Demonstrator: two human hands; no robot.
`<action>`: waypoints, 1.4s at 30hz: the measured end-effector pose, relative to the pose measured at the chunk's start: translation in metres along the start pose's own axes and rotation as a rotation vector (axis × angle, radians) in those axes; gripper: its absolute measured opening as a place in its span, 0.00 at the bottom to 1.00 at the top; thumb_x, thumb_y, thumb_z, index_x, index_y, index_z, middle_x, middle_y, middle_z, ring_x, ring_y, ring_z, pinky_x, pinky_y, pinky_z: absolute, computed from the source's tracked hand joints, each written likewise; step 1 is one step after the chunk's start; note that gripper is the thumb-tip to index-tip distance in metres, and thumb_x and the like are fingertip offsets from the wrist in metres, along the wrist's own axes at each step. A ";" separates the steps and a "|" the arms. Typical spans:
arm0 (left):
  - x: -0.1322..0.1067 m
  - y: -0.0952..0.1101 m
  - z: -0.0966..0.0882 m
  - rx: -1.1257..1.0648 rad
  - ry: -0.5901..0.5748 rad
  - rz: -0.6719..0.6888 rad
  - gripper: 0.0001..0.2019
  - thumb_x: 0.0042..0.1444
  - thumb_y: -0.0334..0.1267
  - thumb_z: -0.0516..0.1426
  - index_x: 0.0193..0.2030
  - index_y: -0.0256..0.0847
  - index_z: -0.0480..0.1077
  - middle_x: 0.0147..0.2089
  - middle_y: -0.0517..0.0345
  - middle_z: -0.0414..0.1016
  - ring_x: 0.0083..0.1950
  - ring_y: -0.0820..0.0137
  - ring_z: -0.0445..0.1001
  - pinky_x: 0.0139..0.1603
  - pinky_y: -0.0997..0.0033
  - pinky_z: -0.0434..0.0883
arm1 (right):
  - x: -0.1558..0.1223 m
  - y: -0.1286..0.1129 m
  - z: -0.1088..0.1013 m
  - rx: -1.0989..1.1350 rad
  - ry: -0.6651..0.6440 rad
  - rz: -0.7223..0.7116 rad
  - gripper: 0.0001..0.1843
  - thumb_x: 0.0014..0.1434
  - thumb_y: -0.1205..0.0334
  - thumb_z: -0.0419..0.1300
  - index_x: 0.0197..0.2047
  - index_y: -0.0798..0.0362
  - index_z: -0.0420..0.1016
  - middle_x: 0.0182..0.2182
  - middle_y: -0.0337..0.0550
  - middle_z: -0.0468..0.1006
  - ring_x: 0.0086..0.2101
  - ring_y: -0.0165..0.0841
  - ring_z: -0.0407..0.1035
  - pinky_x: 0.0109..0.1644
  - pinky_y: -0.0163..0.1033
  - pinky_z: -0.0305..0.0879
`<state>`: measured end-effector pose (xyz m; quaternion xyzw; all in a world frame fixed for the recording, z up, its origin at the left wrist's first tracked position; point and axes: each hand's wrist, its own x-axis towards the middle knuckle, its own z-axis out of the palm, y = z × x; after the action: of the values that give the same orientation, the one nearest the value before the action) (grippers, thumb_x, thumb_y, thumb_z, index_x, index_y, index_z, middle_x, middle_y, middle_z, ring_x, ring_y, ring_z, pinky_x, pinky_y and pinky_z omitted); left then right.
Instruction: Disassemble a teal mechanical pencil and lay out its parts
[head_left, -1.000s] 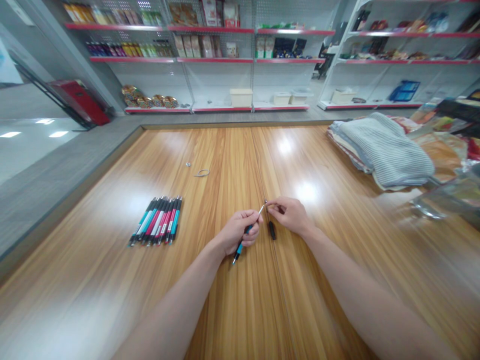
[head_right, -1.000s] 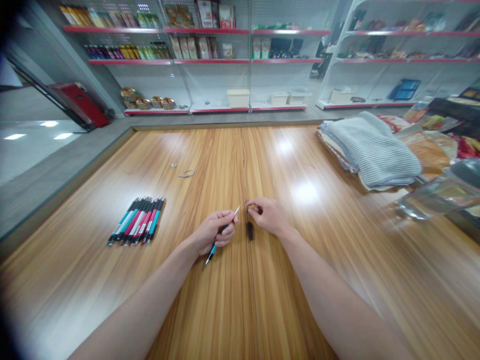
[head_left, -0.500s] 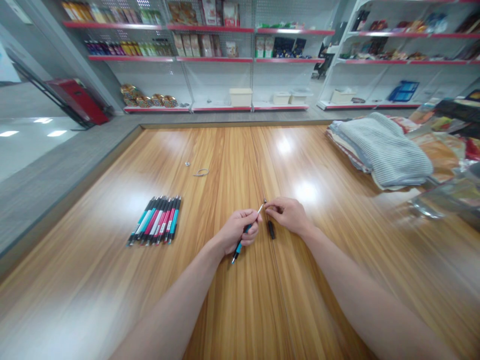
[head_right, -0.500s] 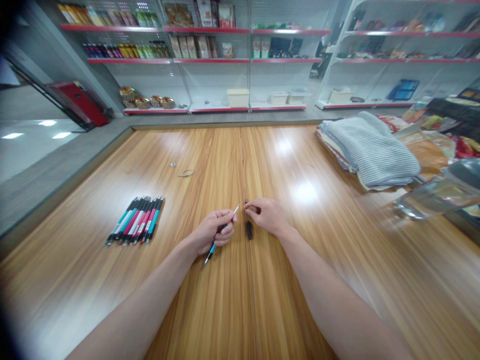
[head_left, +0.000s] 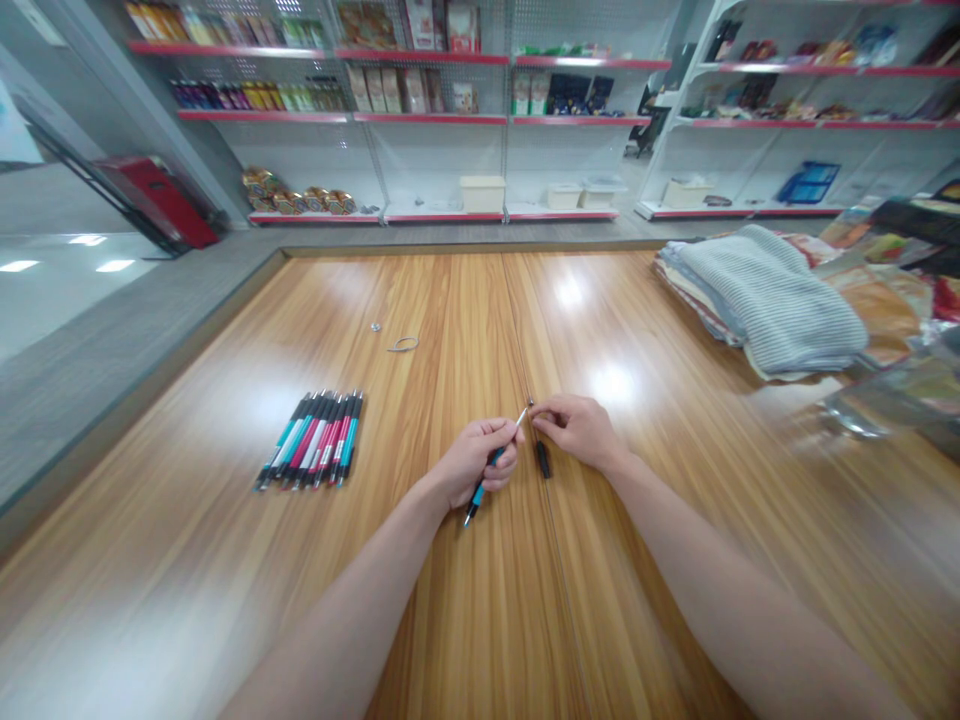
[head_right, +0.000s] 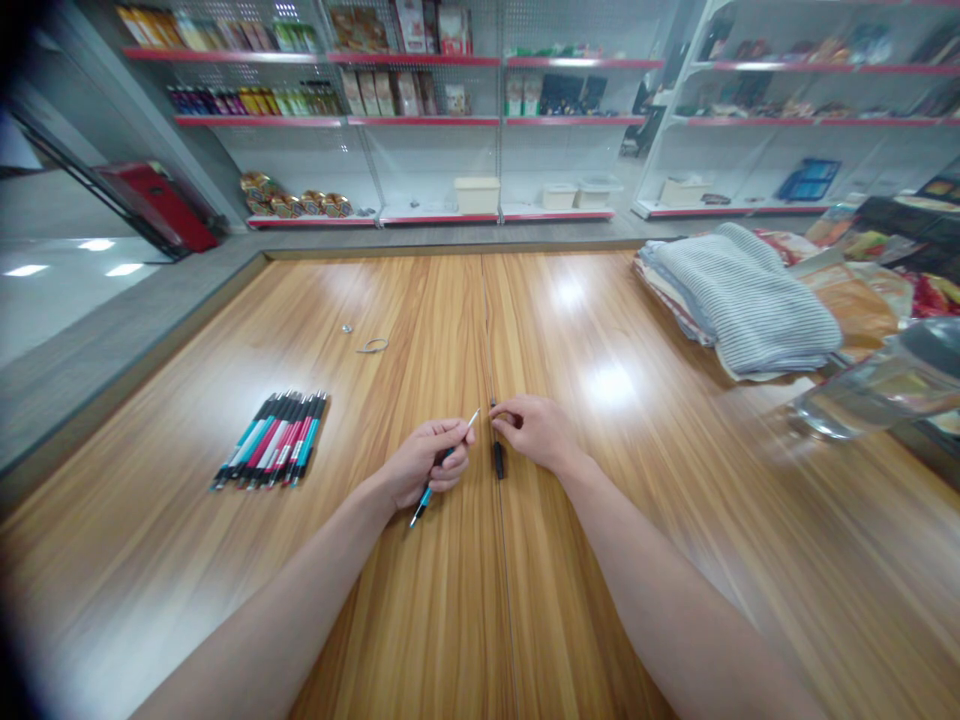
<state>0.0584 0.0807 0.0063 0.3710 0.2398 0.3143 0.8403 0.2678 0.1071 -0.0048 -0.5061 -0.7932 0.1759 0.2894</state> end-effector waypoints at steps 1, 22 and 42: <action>0.000 0.000 0.000 0.000 0.000 0.000 0.09 0.62 0.42 0.53 0.37 0.37 0.64 0.19 0.67 0.56 0.16 0.82 0.45 0.12 0.85 0.48 | 0.000 0.000 0.000 0.002 0.001 0.001 0.08 0.57 0.60 0.60 0.40 0.47 0.79 0.26 0.37 0.73 0.28 0.28 0.65 0.32 0.33 0.57; 0.001 0.000 0.000 0.004 -0.005 0.005 0.10 0.62 0.42 0.53 0.37 0.37 0.64 0.19 0.67 0.56 0.16 0.82 0.46 0.13 0.84 0.48 | -0.001 0.006 0.004 0.131 0.038 0.145 0.15 0.58 0.52 0.58 0.40 0.52 0.79 0.24 0.40 0.76 0.23 0.28 0.63 0.28 0.33 0.57; -0.006 0.005 0.003 0.117 -0.089 -0.167 0.14 0.61 0.46 0.54 0.40 0.35 0.68 0.22 0.66 0.56 0.17 0.83 0.46 0.13 0.84 0.46 | -0.001 0.010 -0.016 0.861 0.087 0.211 0.15 0.53 0.53 0.65 0.25 0.56 0.72 0.18 0.34 0.63 0.19 0.24 0.54 0.23 0.32 0.48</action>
<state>0.0546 0.0774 0.0126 0.4118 0.2501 0.2119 0.8503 0.2853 0.1106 0.0017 -0.4245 -0.5789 0.4972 0.4872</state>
